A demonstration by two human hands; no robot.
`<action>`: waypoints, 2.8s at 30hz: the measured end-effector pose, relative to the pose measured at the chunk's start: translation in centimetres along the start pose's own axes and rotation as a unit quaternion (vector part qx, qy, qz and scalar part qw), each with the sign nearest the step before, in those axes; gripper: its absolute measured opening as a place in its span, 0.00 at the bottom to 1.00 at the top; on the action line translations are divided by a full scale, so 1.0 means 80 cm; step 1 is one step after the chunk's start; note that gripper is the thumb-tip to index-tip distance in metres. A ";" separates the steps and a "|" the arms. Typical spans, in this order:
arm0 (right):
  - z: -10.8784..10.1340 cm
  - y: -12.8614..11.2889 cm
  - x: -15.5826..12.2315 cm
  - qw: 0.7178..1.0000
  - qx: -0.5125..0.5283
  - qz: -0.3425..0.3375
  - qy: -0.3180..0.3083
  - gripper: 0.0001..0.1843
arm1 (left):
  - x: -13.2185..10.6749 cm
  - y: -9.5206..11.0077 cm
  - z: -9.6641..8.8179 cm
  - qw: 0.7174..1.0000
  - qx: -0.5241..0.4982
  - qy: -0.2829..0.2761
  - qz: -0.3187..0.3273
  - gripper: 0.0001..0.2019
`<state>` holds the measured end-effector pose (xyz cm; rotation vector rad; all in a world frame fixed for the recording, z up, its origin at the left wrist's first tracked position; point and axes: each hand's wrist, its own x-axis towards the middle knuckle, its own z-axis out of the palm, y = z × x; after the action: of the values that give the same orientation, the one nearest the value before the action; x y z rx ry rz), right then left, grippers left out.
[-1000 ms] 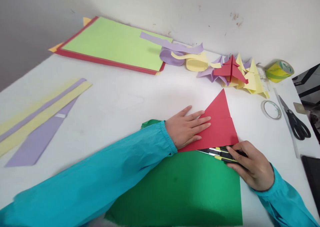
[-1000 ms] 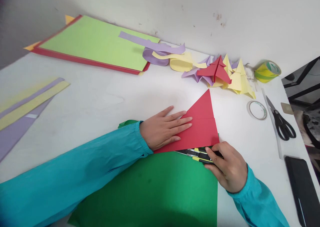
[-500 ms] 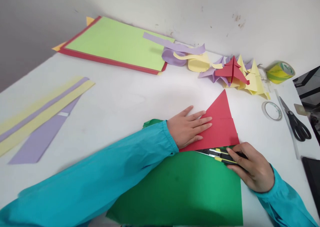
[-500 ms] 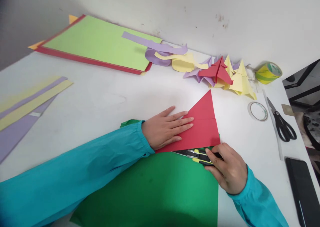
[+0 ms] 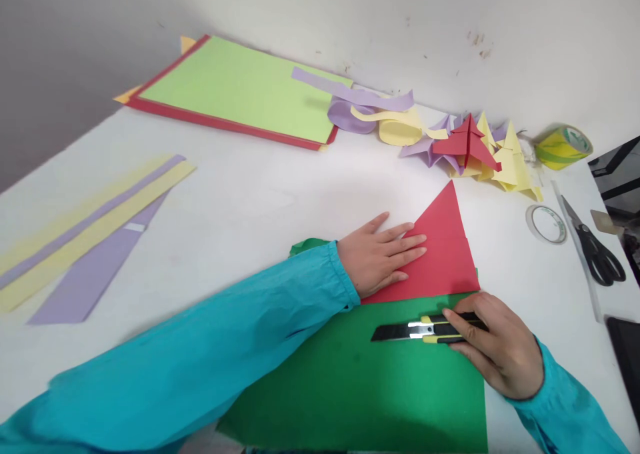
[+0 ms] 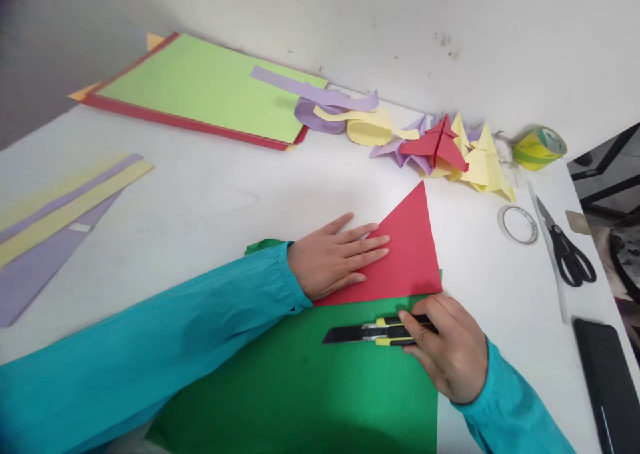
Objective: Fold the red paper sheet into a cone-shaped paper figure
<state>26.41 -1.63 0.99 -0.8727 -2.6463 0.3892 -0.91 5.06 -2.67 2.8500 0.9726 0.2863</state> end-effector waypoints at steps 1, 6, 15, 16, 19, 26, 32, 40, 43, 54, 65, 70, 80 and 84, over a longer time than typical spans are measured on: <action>0.001 -0.001 0.000 1.000 -0.003 0.003 0.001 0.25 | 0.000 0.000 0.000 1.000 -0.001 0.002 0.001 0.24; 0.000 0.000 0.000 1.000 0.026 0.001 0.000 0.25 | 0.000 0.000 -0.002 1.000 -0.006 0.000 0.000 0.24; -0.034 0.036 -0.012 0.974 -0.090 0.125 0.167 0.26 | -0.003 0.001 -0.006 1.000 -0.008 0.023 0.020 0.42; -0.035 0.046 -0.018 0.961 -0.135 0.150 0.189 0.25 | -0.003 0.002 -0.007 0.999 -0.005 0.028 0.022 0.44; -0.034 0.077 -0.033 0.931 -0.239 0.181 0.208 0.20 | -0.003 0.003 -0.009 0.999 0.003 0.037 0.017 0.46; -0.030 0.100 -0.038 0.940 -0.260 0.144 0.169 0.16 | -0.005 0.002 -0.007 0.999 0.015 0.048 0.009 0.47; -0.031 0.095 -0.038 0.953 -0.216 0.143 0.156 0.17 | -0.005 0.002 -0.006 0.999 0.018 0.044 0.005 0.47; -0.039 0.069 -0.033 0.978 -0.127 0.109 0.121 0.17 | -0.004 -0.001 -0.004 0.999 0.013 0.031 -0.013 0.41; -0.043 0.061 -0.033 0.984 -0.105 0.102 0.104 0.17 | -0.003 -0.002 -0.002 0.999 0.015 0.028 -0.009 0.37; -0.021 0.030 -0.021 0.992 -0.075 0.068 0.073 0.22 | 0.000 0.000 -0.004 0.999 0.036 0.018 -0.022 0.32; 0.002 -0.003 0.003 0.996 -0.059 0.027 0.059 0.18 | 0.000 0.002 -0.003 0.999 0.023 0.035 -0.026 0.31; 0.002 -0.004 0.011 0.997 -0.052 0.024 0.048 0.18 | 0.002 0.003 -0.004 0.999 0.027 0.030 -0.027 0.30; -0.021 0.021 0.009 0.997 -0.063 0.013 0.050 0.21 | 0.049 0.018 -0.008 0.997 0.026 -0.016 -0.067 0.29; -0.015 0.024 0.011 0.998 -0.045 0.003 0.050 0.21 | 0.025 0.003 -0.013 0.998 0.042 0.034 -0.035 0.26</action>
<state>27.24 0.55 1.61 -0.9019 -2.5875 0.2240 0.57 6.19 -1.35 2.8898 1.1209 0.3466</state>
